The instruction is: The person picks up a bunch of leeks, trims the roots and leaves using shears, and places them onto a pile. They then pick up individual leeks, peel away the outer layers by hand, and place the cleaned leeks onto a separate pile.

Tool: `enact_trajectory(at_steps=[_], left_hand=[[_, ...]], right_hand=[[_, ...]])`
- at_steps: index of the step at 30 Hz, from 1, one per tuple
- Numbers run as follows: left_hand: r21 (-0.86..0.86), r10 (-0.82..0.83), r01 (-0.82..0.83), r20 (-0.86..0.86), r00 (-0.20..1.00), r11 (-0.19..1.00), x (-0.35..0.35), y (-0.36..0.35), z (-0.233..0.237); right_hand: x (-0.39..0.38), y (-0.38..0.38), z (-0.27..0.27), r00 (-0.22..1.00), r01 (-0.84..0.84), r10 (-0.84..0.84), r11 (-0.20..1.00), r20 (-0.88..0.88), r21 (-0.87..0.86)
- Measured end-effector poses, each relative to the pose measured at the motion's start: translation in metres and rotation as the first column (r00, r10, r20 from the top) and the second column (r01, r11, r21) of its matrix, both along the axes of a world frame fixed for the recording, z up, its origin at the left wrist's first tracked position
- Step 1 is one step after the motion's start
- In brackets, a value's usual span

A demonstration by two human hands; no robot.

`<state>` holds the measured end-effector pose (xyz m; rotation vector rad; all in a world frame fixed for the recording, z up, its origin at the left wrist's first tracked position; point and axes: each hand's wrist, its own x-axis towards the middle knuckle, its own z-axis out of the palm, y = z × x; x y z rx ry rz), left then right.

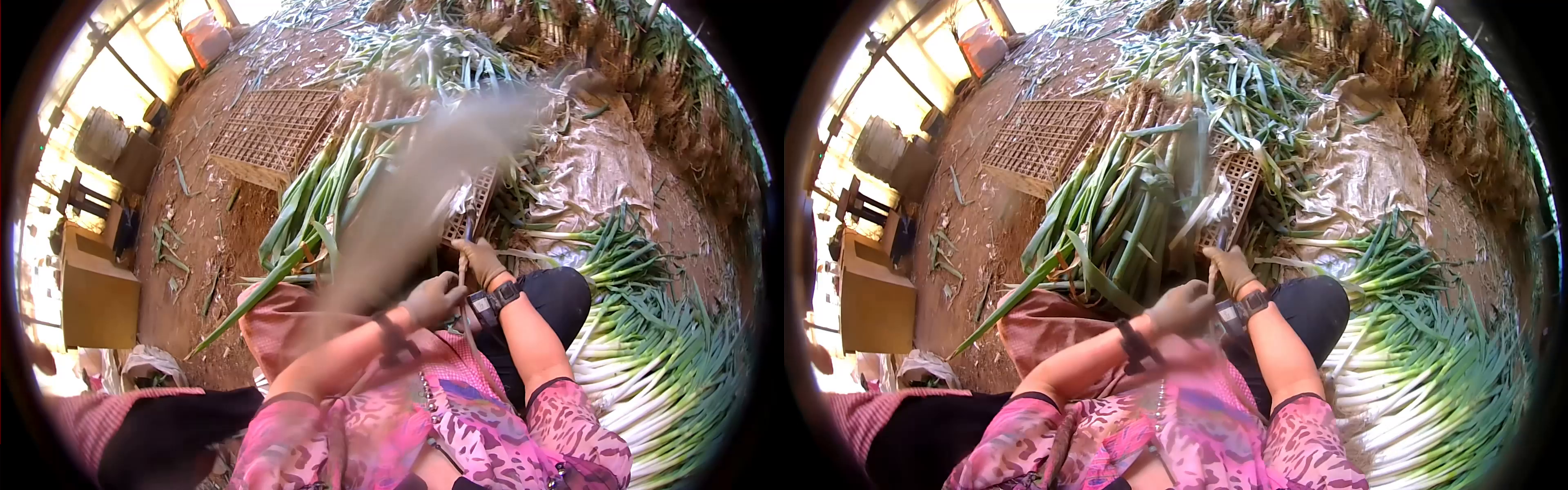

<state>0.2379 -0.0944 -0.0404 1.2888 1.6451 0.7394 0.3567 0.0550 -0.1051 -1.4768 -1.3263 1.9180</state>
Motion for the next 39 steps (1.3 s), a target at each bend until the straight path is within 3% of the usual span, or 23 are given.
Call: enact_trajectory(at_steps=[1, 2, 3, 4, 6, 7, 8, 10, 13, 15, 16, 19, 22, 24, 27, 28, 31, 32, 35, 37, 39], left_hand=[[-0.028, -0.057, 0.056, -0.043, 0.997, 0.998, -0.012, 0.007, -0.007], [0.026, -0.009, 0.013, -0.145, 0.989, 1.0, -0.025, 0.019, -0.003], [0.081, 0.038, -0.019, -0.244, 0.969, 0.997, -0.04, 0.035, 0.001], [0.213, 0.079, -0.007, -0.332, 0.94, 0.977, -0.058, 0.056, -0.003], [0.215, 0.127, 0.02, -0.649, 0.75, 0.976, -0.094, 0.101, -0.019], [0.207, 0.15, 0.023, -0.773, 0.616, 0.978, -0.113, 0.123, -0.028], [0.053, 0.083, -0.068, -0.809, 0.583, 0.996, -0.122, 0.144, -0.035], [-0.044, 0.021, -0.129, -0.885, 0.464, 0.991, -0.126, 0.175, -0.057], [-0.039, 0.064, -0.253, -0.92, 0.387, 0.967, -0.124, 0.213, -0.12], [-0.033, 0.104, -0.307, -0.902, 0.42, 0.951, -0.117, 0.213, -0.115], [-0.04, 0.119, -0.32, -0.879, 0.462, 0.947, -0.109, 0.204, -0.081], [-0.117, 0.132, -0.315, -0.734, 0.667, 0.942, -0.118, 0.192, -0.061], [-0.084, 0.195, -0.301, -0.595, 0.78, 0.95, -0.101, 0.158, -0.03], [-0.004, 0.243, -0.3, -0.573, 0.782, 0.954, -0.075, 0.125, -0.036], [0.199, 0.269, -0.182, -0.753, 0.6, 0.963, -0.071, 0.1, -0.07], [0.325, 0.353, -0.154, -0.744, 0.567, 0.933, -0.071, 0.094, -0.064], [0.225, 0.341, -0.282, -0.806, 0.483, 0.933, -0.081, 0.098, -0.036], [0.126, 0.293, -0.339, -0.813, 0.503, 0.932, -0.097, 0.101, -0.05], [-0.058, 0.142, -0.289, -0.77, 0.623, 0.956, -0.111, 0.12, -0.086], [0.02, 0.229, -0.274, -0.607, 0.761, 0.962, -0.073, 0.103, -0.014], [-0.043, 0.245, -0.367, -0.674, 0.698, 0.929, -0.07, 0.124, -0.082]], right_hand=[[0.002, 0.0, -0.017, 0.998, -0.039, 0.033, 0.994, -0.056, -0.101], [-0.002, -0.001, -0.035, 0.998, -0.056, 0.056, 0.995, -0.001, -0.086], [-0.009, -0.001, -0.091, 0.992, -0.002, 0.004, 1.0, 0.128, -0.01], [-0.011, -0.005, -0.106, 0.95, -0.097, 0.059, 0.989, 0.306, 0.111], [-0.02, -0.012, -0.076, 0.809, -0.272, 0.093, 0.935, 0.58, 0.229], [-0.02, -0.012, -0.064, 0.805, -0.284, 0.11, 0.934, 0.583, 0.216], [-0.018, -0.012, -0.057, 0.801, -0.296, 0.126, 0.933, 0.585, 0.204], [-0.012, -0.01, -0.065, 0.783, -0.326, 0.089, 0.901, 0.615, 0.285], [-0.012, 0.002, -0.059, 0.826, -0.203, 0.114, 0.974, 0.552, 0.104], [-0.011, 0.006, -0.079, 0.847, -0.178, 0.101, 0.979, 0.521, 0.099], [-0.009, 0.006, -0.084, 0.854, -0.166, 0.089, 0.98, 0.512, 0.107], [-0.009, 0.01, -0.089, 0.882, -0.131, 0.045, 0.98, 0.47, 0.152], [-0.011, 0.013, -0.08, 0.94, -0.057, 0.009, 0.99, 0.341, 0.133], [-0.016, 0.006, -0.027, 0.986, 0.068, -0.066, 0.998, 0.154, -0.005], [-0.012, 0.007, -0.015, 0.977, 0.041, -0.042, 0.999, 0.207, 0.01], [-0.009, 0.004, -0.013, 0.991, 0.056, -0.046, 0.995, 0.127, -0.082], [-0.007, -0.011, 0.001, 0.994, 0.068, -0.057, 0.991, 0.094, -0.117], [-0.005, -0.015, 0.005, 0.994, 0.055, -0.042, 0.99, 0.101, -0.127], [-0.008, -0.014, -0.004, 0.981, 0.019, -0.012, 0.999, 0.192, -0.037], [-0.009, -0.011, -0.012, 0.971, 0.021, -0.016, 1.0, 0.24, -0.018], [-0.008, -0.007, -0.014, 0.951, 0.029, -0.037, 0.999, 0.308, 0.032]])
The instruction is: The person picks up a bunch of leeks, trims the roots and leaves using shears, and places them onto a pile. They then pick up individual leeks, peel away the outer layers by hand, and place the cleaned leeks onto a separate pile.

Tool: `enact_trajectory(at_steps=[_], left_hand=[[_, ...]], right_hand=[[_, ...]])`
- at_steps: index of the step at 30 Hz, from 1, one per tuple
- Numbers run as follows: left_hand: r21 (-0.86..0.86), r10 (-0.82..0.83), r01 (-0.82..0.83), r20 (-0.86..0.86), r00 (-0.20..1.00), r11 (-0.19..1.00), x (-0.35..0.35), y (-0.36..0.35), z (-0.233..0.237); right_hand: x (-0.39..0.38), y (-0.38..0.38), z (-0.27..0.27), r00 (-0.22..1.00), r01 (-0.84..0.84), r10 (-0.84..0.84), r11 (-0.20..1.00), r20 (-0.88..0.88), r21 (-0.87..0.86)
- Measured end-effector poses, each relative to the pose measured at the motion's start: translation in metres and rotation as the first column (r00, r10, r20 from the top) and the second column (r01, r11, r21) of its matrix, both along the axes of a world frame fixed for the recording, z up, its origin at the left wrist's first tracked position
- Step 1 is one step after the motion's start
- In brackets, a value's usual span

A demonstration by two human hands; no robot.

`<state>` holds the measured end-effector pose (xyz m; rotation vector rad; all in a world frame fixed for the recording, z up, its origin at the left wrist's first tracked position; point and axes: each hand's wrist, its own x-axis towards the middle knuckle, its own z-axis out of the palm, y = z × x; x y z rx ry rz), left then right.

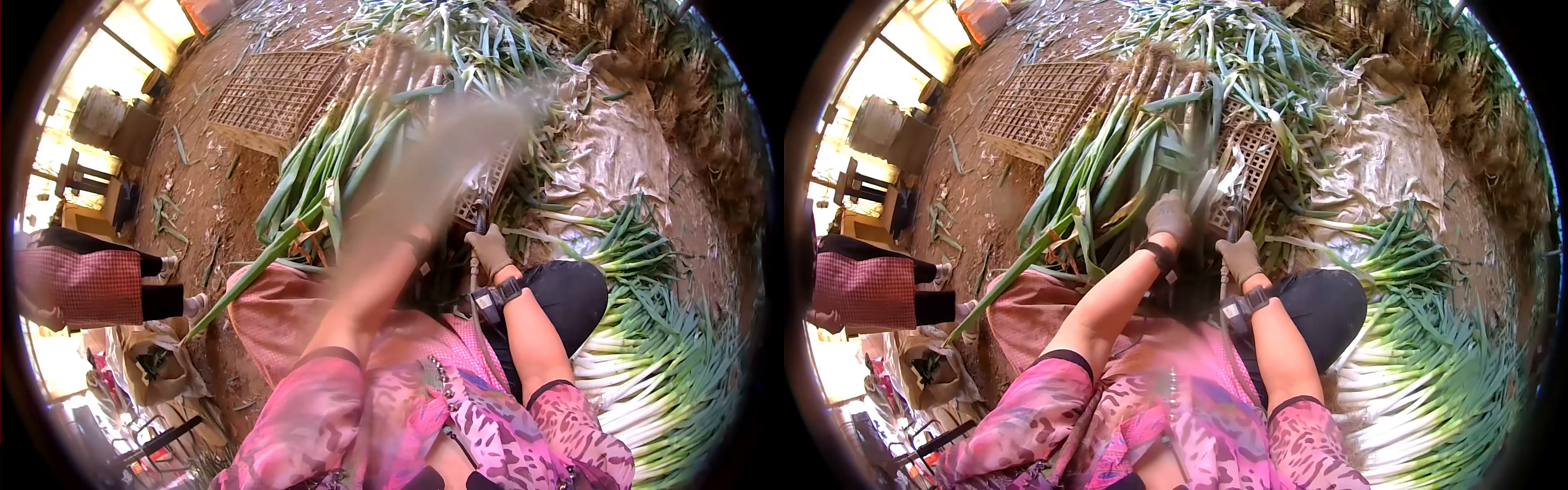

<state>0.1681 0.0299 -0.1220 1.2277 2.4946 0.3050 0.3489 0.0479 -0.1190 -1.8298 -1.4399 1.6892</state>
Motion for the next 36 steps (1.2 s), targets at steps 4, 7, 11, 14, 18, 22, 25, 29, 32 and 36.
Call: enact_trajectory(at_steps=[4, 7, 11, 14, 18, 22, 25, 29, 32, 36], left_hand=[[0.192, -0.232, 0.195, 0.197, 0.952, 0.962, 0.028, -0.029, 0.04], [0.351, -0.237, 0.145, 0.236, 0.943, 0.925, 0.039, -0.038, 0.046], [0.178, -0.06, 0.068, -0.052, 0.997, 0.982, 0.0, 0.01, -0.012], [0.03, -0.085, 0.084, 0.026, 0.996, 0.996, -0.024, 0.034, -0.021], [-0.008, -0.052, 0.052, 0.045, 0.998, 0.999, 0.004, 0.033, 0.018], [0.125, -0.105, 0.064, 0.358, 0.928, 0.99, 0.033, 0.005, 0.048], [0.089, 0.023, -0.066, 0.417, 0.909, 0.994, 0.039, -0.021, 0.015], [-0.16, 0.175, -0.099, 0.591, 0.788, 0.982, 0.024, -0.045, -0.036], [0.166, -0.052, -0.16, 0.834, 0.55, 0.973, 0.021, -0.048, -0.021], [0.259, -0.124, -0.151, 0.799, 0.588, 0.954, 0.019, -0.031, 0.056]], right_hand=[[0.001, 0.003, 0.004, 0.975, -0.105, 0.079, 0.988, 0.208, 0.117], [0.004, 0.004, -0.006, 0.976, -0.12, 0.092, 0.983, 0.195, 0.139], [0.004, -0.001, -0.004, 0.991, -0.097, 0.078, 0.978, 0.109, 0.184], [0.001, -0.003, 0.006, 0.991, -0.095, 0.076, 0.98, 0.112, 0.172], [0.001, 0.007, -0.017, 0.958, -0.164, 0.109, 0.967, 0.265, 0.195], [0.001, 0.015, -0.026, 0.965, -0.151, 0.102, 0.969, 0.242, 0.193], [0.0, 0.012, 0.004, 0.96, -0.244, 0.158, 0.879, 0.232, 0.411], [-0.003, -0.007, 0.047, 0.923, -0.383, 0.331, 0.838, 0.197, 0.388], [0.001, -0.015, 0.051, 0.937, -0.349, 0.311, 0.855, 0.161, 0.383], [0.011, -0.007, 0.059, 0.984, -0.18, 0.168, 0.887, 0.066, 0.425]])
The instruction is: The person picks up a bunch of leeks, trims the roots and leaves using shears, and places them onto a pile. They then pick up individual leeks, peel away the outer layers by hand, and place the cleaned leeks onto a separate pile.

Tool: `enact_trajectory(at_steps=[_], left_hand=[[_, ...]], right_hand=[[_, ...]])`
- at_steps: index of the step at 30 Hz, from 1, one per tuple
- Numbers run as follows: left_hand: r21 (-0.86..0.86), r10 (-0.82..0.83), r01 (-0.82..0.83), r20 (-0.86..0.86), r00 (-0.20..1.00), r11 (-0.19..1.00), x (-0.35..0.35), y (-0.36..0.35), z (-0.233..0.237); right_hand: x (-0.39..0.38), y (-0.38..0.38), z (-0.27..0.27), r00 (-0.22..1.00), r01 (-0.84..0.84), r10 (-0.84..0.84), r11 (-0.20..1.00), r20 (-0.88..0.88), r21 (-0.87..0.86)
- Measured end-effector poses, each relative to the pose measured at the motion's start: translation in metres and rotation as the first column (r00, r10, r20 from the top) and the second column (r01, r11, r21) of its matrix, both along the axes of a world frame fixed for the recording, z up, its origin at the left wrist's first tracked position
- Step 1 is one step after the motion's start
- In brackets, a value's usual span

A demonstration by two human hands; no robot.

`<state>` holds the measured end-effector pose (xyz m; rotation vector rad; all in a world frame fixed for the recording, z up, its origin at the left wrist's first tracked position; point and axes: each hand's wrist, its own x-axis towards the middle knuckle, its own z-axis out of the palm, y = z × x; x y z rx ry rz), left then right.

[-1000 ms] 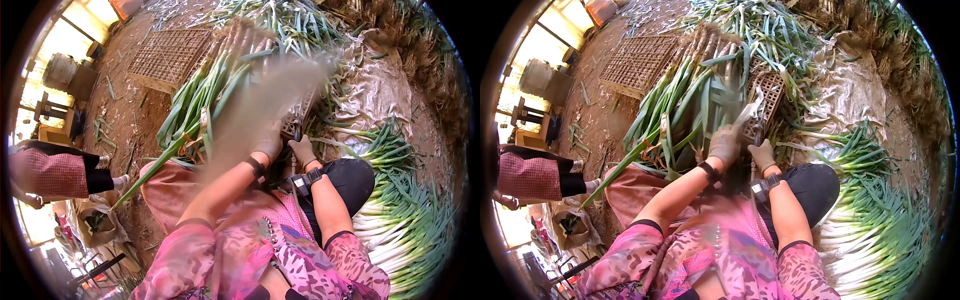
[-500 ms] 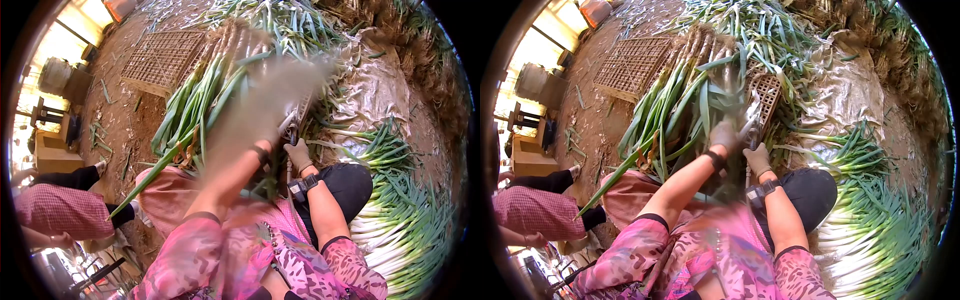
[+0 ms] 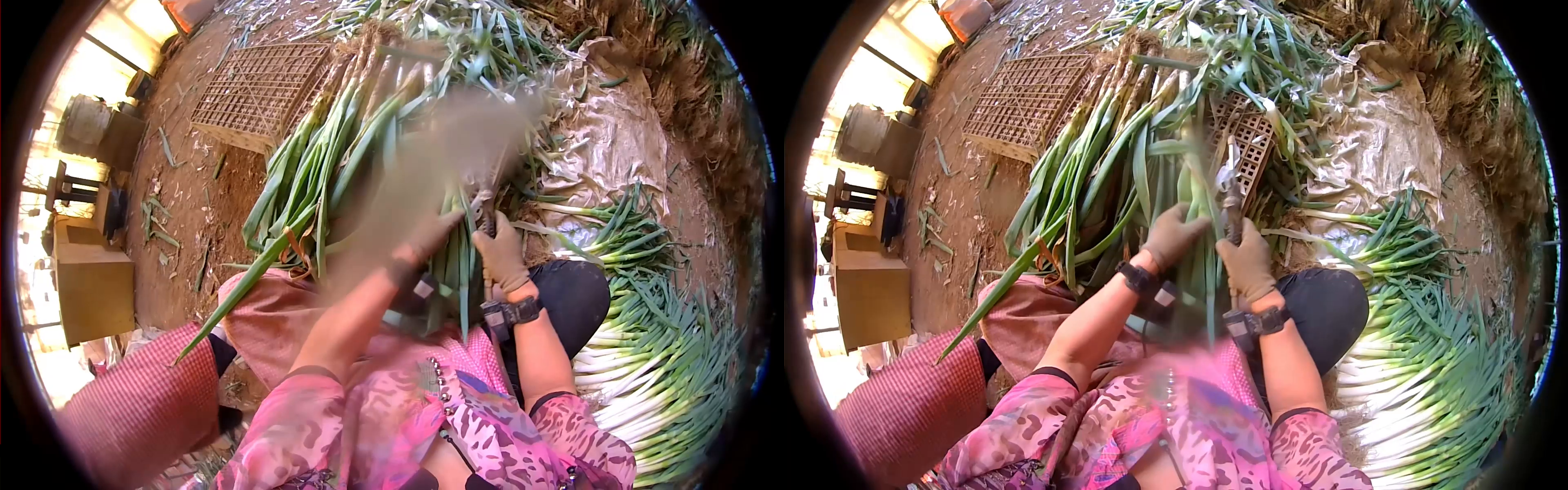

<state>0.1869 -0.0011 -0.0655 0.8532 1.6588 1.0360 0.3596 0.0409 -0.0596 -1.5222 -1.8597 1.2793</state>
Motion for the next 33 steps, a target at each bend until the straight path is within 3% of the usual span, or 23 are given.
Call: enact_trajectory(at_steps=[1, 2, 4, 6, 7, 11, 13, 15, 17, 20, 22, 26, 28, 30, 31, 32, 33], left_hand=[[-0.042, -0.031, 0.029, -0.046, 0.998, 0.999, -0.009, 0.005, -0.012], [-0.065, 0.002, 0.009, 0.17, 0.985, 0.998, -0.017, 0.001, -0.013], [-0.244, -0.195, 0.145, -0.198, 0.961, 0.959, -0.035, 0.012, -0.045], [-0.114, -0.135, 0.13, -0.032, 0.99, 0.985, -0.035, 0.001, -0.047], [-0.06, -0.108, 0.111, 0.056, 0.993, 0.992, -0.034, -0.006, -0.047], [-0.043, -0.139, 0.138, -0.017, 0.99, 0.989, -0.032, -0.005, -0.04], [-0.042, -0.172, 0.17, -0.077, 0.982, 0.985, -0.034, -0.001, -0.045], [0.038, -0.105, 0.117, -0.236, 0.966, 0.992, -0.04, 0.001, -0.09], [0.062, -0.073, 0.094, -0.28, 0.957, 0.994, -0.041, 0.0, -0.089], [0.024, -0.108, 0.111, -0.111, 0.988, 0.993, -0.041, -0.008, -0.065], [0.038, -0.153, 0.15, 0.101, 0.983, 0.988, -0.038, -0.013, -0.048], [0.033, -0.235, 0.233, 0.084, 0.968, 0.972, -0.038, -0.027, -0.084], [-0.007, -0.209, 0.215, 0.198, 0.958, 0.977, -0.037, -0.036, -0.076], [-0.086, -0.103, 0.153, 0.425, 0.899, 0.984, -0.033, -0.042, -0.066], [0.014, -0.021, 0.016, 0.464, 0.885, 1.0, -0.028, -0.044, -0.073], [0.115, -0.113, 0.095, 0.164, 0.98, 0.989, -0.03, -0.045, -0.084], [0.187, -0.17, 0.198, -0.159, 0.973, 0.962, -0.035, -0.044, -0.097]], right_hand=[[-0.001, 0.0, 0.015, 1.0, 0.004, -0.003, 0.994, 0.01, -0.106], [-0.001, -0.001, 0.029, 1.0, 0.011, -0.006, 0.978, 0.023, -0.209], [0.008, -0.014, 0.018, 0.984, -0.176, 0.173, 0.98, -0.037, -0.092], [0.019, -0.041, 0.01, 0.933, -0.339, 0.339, 0.94, 0.119, -0.02], [0.023, -0.055, 0.018, 0.923, -0.35, 0.359, 0.933, 0.137, -0.084], [0.029, -0.071, 0.041, 0.9, -0.343, 0.372, 0.926, 0.227, -0.156], [0.029, -0.071, 0.039, 0.896, -0.359, 0.366, 0.93, 0.251, -0.076], [0.027, -0.07, 0.036, 0.893, -0.37, 0.367, 0.928, 0.259, -0.039], [0.023, -0.063, 0.035, 0.89, -0.38, 0.379, 0.924, 0.253, -0.046], [0.006, -0.044, 0.031, 0.873, -0.396, 0.4, 0.915, 0.279, -0.073], [-0.014, -0.022, 0.017, 0.849, -0.401, 0.39, 0.915, 0.356, -0.045], [-0.068, 0.038, -0.006, 0.826, -0.342, 0.309, 0.939, 0.473, -0.015], [-0.08, 0.058, -0.012, 0.846, -0.323, 0.289, 0.947, 0.448, 0.0], [-0.074, 0.052, -0.011, 0.875, -0.322, 0.316, 0.946, 0.367, -0.046], [-0.067, 0.044, -0.008, 0.885, -0.322, 0.327, 0.944, 0.332, -0.071], [-0.055, 0.031, -0.006, 0.891, -0.303, 0.32, 0.947, 0.322, -0.102], [-0.041, 0.011, 0.018, 0.896, -0.336, 0.36, 0.933, 0.26, -0.132]])
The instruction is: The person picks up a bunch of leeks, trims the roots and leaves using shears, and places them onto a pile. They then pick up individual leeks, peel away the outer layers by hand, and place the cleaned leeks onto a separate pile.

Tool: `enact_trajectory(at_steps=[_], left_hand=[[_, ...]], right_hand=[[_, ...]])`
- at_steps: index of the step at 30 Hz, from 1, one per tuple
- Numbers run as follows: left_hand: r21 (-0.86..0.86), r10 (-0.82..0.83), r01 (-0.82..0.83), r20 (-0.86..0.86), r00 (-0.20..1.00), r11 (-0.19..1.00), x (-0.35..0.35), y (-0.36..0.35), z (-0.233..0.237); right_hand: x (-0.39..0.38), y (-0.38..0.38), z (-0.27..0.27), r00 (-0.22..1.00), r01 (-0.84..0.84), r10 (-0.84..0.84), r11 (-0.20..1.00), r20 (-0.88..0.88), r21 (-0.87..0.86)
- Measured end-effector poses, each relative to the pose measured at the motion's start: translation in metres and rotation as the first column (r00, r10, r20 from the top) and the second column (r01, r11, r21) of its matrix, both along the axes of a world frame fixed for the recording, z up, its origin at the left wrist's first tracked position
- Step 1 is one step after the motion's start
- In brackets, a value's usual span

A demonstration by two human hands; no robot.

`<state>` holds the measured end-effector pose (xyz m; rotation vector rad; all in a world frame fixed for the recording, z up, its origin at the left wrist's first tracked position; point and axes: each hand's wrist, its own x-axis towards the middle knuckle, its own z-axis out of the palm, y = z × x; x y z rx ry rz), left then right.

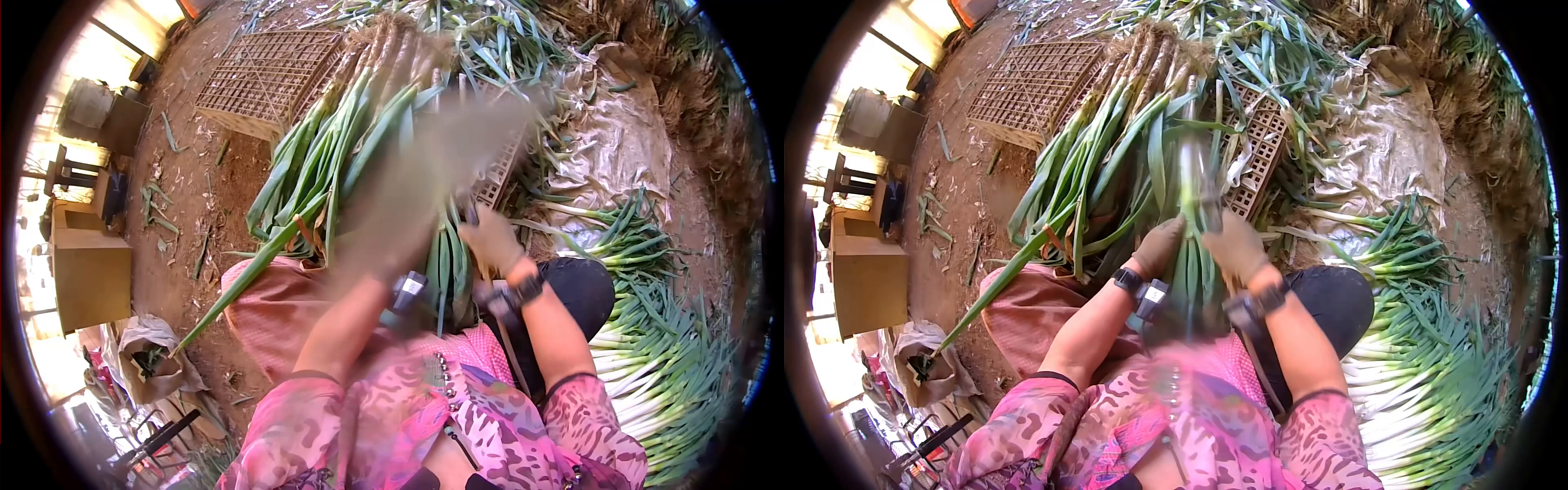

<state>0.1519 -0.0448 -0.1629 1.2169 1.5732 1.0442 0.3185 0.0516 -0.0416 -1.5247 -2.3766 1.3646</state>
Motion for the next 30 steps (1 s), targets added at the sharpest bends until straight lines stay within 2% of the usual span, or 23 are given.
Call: enact_trajectory(at_steps=[1, 2, 3, 4, 5, 6, 8, 10, 13, 14, 17, 19, 21, 23, 27, 28, 30], left_hand=[[-0.025, -0.008, 0.008, -0.035, 0.999, 1.0, -0.001, 0.004, 0.001], [-0.05, -0.019, 0.015, -0.07, 0.997, 0.999, -0.002, 0.009, 0.004], [-0.132, 0.065, -0.027, 0.294, 0.954, 0.991, -0.004, 0.014, 0.004], [-0.225, 0.169, -0.036, 0.607, 0.777, 0.974, -0.005, 0.019, 0.003], [-0.315, 0.277, -0.007, 0.825, 0.493, 0.949, -0.004, 0.02, 0.004], [-0.268, 0.235, 0.015, 0.87, 0.433, 0.963, -0.002, 0.021, 0.021], [-0.308, 0.274, 0.019, 0.871, 0.409, 0.951, 0.011, 0.026, 0.071], [-0.279, 0.226, 0.04, 0.847, 0.482, 0.96, 0.022, 0.025, 0.083], [-0.14, 0.015, 0.122, 0.715, 0.699, 0.983, 0.039, 0.005, 0.056], [-0.225, 0.119, 0.106, 0.793, 0.598, 0.969, 0.043, 0.003, 0.052], [-0.338, -0.032, 0.211, 0.464, 0.885, 0.917, 0.021, 0.007, 0.049], [-0.431, 0.009, 0.156, 0.356, 0.935, 0.889, 0.018, 0.013, 0.06], [-0.404, 0.005, 0.133, 0.323, 0.946, 0.905, 0.017, 0.019, 0.052], [-0.394, 0.027, 0.1, 0.305, 0.952, 0.914, 0.02, 0.019, 0.054], [-0.295, 0.035, 0.067, 0.328, 0.944, 0.953, 0.011, 0.014, 0.051], [-0.259, 0.043, 0.08, 0.437, 0.898, 0.963, 0.007, 0.012, 0.045], [-0.318, 0.148, 0.13, 0.716, 0.683, 0.939, 0.001, 0.01, 0.034]], right_hand=[[0.018, -0.02, 0.004, 1.0, -0.017, 0.017, 0.999, -0.002, -0.039], [0.035, -0.044, 0.011, 0.998, -0.044, 0.045, 0.999, -0.041, 0.016], [0.051, -0.064, 0.012, 0.994, -0.076, 0.077, 0.997, -0.073, 0.017], [0.063, -0.085, 0.018, 0.993, -0.07, 0.079, 0.993, -0.088, 0.1], [0.073, -0.095, 0.03, 0.997, -0.077, 0.077, 0.997, -0.012, 0.009], [0.081, -0.1, 0.034, 0.998, -0.062, 0.062, 0.998, -0.012, -0.012], [0.09, -0.102, 0.035, 1.0, -0.012, 0.012, 1.0, -0.009, -0.021], [0.092, -0.098, 0.029, 0.999, 0.051, -0.051, 0.999, -0.007, 0.003], [0.088, -0.084, 0.017, 0.968, 0.227, -0.213, 0.968, -0.129, 0.106], [0.084, -0.076, 0.023, 0.961, 0.26, -0.253, 0.965, -0.116, 0.047], [0.078, -0.054, 0.018, 0.99, 0.137, -0.134, 0.986, -0.036, 0.095], [0.061, -0.039, 0.017, 0.998, 0.059, -0.062, 0.987, 0.015, 0.15], [0.037, -0.019, 0.011, 0.997, -0.018, 0.002, 0.979, 0.08, 0.203], [0.007, 0.012, 0.0, 0.966, -0.071, 0.02, 0.979, 0.257, 0.191], [-0.027, 0.059, -0.033, 0.934, -0.096, -0.012, 0.954, 0.358, 0.284], [-0.032, 0.062, -0.034, 0.931, -0.125, 0.003, 0.942, 0.366, 0.311], [-0.033, 0.066, -0.035, 0.924, -0.177, 0.043, 0.929, 0.38, 0.326]])
